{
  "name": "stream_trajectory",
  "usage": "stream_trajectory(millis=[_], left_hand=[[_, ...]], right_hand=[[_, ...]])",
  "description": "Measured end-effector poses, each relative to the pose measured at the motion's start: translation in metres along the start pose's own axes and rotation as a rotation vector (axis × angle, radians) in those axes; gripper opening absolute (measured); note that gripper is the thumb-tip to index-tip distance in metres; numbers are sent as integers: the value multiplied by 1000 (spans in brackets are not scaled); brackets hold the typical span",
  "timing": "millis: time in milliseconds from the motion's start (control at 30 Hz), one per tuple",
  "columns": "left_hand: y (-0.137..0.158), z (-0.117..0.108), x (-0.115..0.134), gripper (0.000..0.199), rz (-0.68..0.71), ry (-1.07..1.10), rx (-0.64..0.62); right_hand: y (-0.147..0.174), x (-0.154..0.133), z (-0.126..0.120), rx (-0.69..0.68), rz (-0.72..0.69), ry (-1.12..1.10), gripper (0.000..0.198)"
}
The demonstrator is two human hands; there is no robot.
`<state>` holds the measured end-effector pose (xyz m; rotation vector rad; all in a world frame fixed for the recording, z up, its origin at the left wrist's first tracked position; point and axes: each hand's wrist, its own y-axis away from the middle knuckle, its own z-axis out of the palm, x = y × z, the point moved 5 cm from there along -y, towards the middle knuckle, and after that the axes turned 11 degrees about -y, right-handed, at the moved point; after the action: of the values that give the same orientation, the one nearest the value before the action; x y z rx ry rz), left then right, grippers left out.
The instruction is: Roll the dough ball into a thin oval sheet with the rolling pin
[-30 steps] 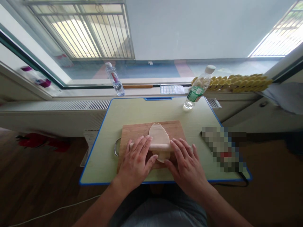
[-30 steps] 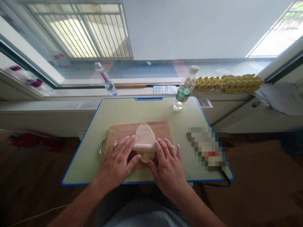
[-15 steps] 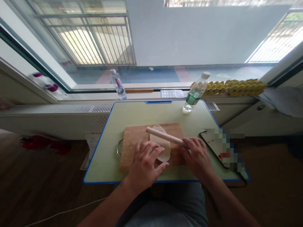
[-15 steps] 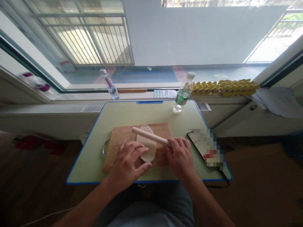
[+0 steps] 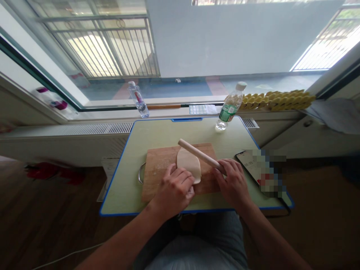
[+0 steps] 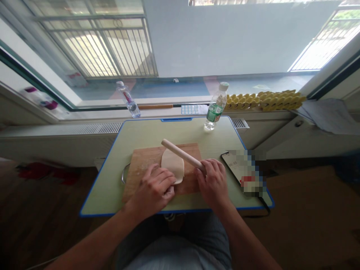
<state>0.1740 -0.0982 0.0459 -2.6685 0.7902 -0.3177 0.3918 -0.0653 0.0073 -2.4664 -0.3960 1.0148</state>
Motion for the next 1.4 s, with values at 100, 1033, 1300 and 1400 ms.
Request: stream_trajectory(millis=[100,1033,1300,1400], left_hand=[[-2,2,-4,18,-45,-40,-33],[-59,25,-92,30,-522,480,-146],[-68,32,-78,27,-331,323,-216],[-61,29,-87,22,-418,202,-113]], right_hand=[[1,0,1,58,-3,-19,22],[-2,9,-12,78,96,-91,29],[-13,1,-16,-1,59,-108,29],[-18,-2,-18,-32,55,-109,28]])
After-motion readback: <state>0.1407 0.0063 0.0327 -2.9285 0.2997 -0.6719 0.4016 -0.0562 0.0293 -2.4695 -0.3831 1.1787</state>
